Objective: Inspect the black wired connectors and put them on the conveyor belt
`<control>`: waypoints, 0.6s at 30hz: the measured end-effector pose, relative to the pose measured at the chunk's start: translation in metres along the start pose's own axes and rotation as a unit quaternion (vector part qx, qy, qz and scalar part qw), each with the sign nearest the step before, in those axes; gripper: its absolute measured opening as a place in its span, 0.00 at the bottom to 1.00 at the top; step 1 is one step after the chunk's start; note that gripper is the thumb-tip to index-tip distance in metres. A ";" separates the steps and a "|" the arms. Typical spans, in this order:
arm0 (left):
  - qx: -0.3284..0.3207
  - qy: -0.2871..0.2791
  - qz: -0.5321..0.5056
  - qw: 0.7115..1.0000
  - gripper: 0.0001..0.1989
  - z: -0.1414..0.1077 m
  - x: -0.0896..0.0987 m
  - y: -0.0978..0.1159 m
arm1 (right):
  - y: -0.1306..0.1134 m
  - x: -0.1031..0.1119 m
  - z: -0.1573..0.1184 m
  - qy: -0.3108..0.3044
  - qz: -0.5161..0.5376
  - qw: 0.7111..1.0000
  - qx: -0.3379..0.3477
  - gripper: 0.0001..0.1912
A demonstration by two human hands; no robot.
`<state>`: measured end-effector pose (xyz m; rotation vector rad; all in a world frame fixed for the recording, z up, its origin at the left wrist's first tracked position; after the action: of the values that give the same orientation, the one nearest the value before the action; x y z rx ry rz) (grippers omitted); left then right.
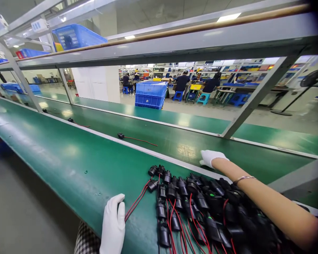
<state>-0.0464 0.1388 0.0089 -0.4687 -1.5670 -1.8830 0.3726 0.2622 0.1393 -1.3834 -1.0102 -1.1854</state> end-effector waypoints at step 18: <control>0.045 -0.057 -0.172 0.982 0.20 0.011 0.028 0.030 | -0.208 -0.043 -0.056 0.045 0.057 0.975 0.209 0.17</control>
<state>-0.0483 0.1402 0.0519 -0.2831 -1.9002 -2.0553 0.1550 0.2363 0.1324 -1.0295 -1.0308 -0.8792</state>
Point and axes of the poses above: each hand's wrist, its own z-axis towards the middle knuckle, its own x-axis out of the back of the hand, y = z × x, the point moved 9 cm from there along z, towards the middle knuckle, and after that the axes turned 13 degrees about z, right-handed, at the moved point
